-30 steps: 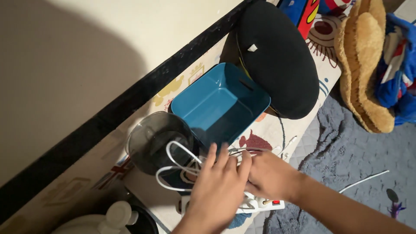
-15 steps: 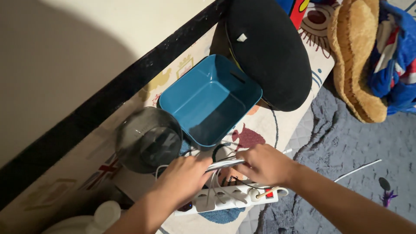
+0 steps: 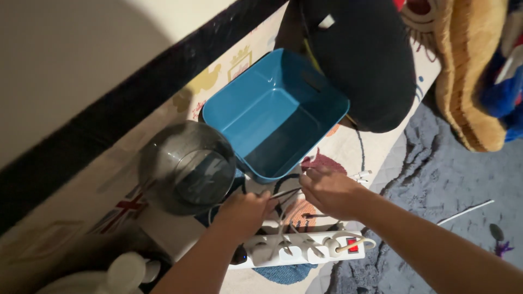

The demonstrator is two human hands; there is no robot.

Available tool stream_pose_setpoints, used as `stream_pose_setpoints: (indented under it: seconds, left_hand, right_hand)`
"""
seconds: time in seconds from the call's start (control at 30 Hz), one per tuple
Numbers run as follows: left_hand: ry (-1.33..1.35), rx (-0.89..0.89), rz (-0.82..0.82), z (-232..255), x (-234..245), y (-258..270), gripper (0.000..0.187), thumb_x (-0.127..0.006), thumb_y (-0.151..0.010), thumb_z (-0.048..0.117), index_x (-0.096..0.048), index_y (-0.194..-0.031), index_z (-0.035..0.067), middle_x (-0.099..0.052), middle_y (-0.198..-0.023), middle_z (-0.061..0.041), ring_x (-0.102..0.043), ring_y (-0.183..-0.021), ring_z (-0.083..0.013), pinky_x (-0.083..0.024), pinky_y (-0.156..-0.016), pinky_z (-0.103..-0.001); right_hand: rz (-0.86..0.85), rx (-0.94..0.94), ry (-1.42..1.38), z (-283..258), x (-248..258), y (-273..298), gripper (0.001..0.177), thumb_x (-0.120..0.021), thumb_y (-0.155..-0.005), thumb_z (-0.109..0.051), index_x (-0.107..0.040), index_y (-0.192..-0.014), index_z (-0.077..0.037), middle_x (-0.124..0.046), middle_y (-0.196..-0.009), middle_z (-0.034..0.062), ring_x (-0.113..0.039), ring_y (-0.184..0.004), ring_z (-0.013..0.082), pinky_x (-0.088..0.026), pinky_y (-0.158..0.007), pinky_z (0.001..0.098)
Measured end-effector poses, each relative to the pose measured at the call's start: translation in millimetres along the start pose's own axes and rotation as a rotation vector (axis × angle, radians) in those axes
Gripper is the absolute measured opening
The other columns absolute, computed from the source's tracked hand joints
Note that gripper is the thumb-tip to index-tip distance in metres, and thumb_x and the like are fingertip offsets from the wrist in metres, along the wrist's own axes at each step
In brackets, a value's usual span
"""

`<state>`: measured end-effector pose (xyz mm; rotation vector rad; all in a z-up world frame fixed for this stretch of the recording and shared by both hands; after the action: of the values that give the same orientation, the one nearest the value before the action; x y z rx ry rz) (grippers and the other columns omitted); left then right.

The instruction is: Organizing electrical cables and a power strip on a floor area and tidying up objects.

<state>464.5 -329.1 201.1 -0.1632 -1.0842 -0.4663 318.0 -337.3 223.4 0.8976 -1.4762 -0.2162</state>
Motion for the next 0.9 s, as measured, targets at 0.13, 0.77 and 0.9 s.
stream_pose_setpoints:
  seconds: [0.13, 0.77, 0.9]
  left_hand:
    - [-0.053, 0.086, -0.193, -29.9, -40.1, -11.3, 0.032, -0.049, -0.101, 0.042, -0.062, -0.115, 0.016, -0.069, -0.095, -0.015, -0.069, -0.094, -0.0382, -0.055, -0.077, -0.053]
    - [-0.349, -0.257, 0.223, -31.0, -43.1, -0.4, 0.035, -0.065, -0.080, 0.004, -0.061, -0.114, 0.011, -0.064, -0.105, -0.011, -0.065, -0.100, -0.0335, -0.055, -0.085, -0.043]
    - [-0.428, -0.227, 0.181, -19.1, -31.6, -5.8, 0.035, -0.070, -0.080, 0.009, -0.059, -0.113, 0.012, -0.061, -0.103, -0.008, -0.060, -0.104, -0.0316, -0.052, -0.088, -0.044]
  right_hand:
    - [0.466, 0.235, 0.218, -10.2, 5.8, -28.5, 0.038, -0.046, -0.101, -0.027, -0.056, -0.122, 0.003, -0.066, -0.110, 0.0236, -0.062, -0.102, 0.0369, -0.052, -0.091, 0.0498]
    - [0.515, 0.086, -0.494, -5.4, -0.7, 16.6, 0.031, -0.058, -0.099, -0.032, -0.071, -0.112, -0.008, -0.061, -0.123, 0.0174, -0.057, -0.119, 0.0341, -0.052, -0.094, 0.0466]
    - [0.730, 0.051, -0.309, 23.9, -53.9, 78.5, 0.034, -0.064, -0.082, -0.020, -0.065, -0.111, -0.003, -0.061, -0.108, 0.0159, -0.058, -0.105, 0.0342, -0.051, -0.089, 0.0470]
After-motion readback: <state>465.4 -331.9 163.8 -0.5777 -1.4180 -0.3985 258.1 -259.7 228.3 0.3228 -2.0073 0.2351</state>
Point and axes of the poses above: each hand's wrist, its own y-axis away from the middle knuckle, its own x-axis out of the back of the hand, z = x × y, the point moved 10 cm from there along -y, towards the middle knuckle
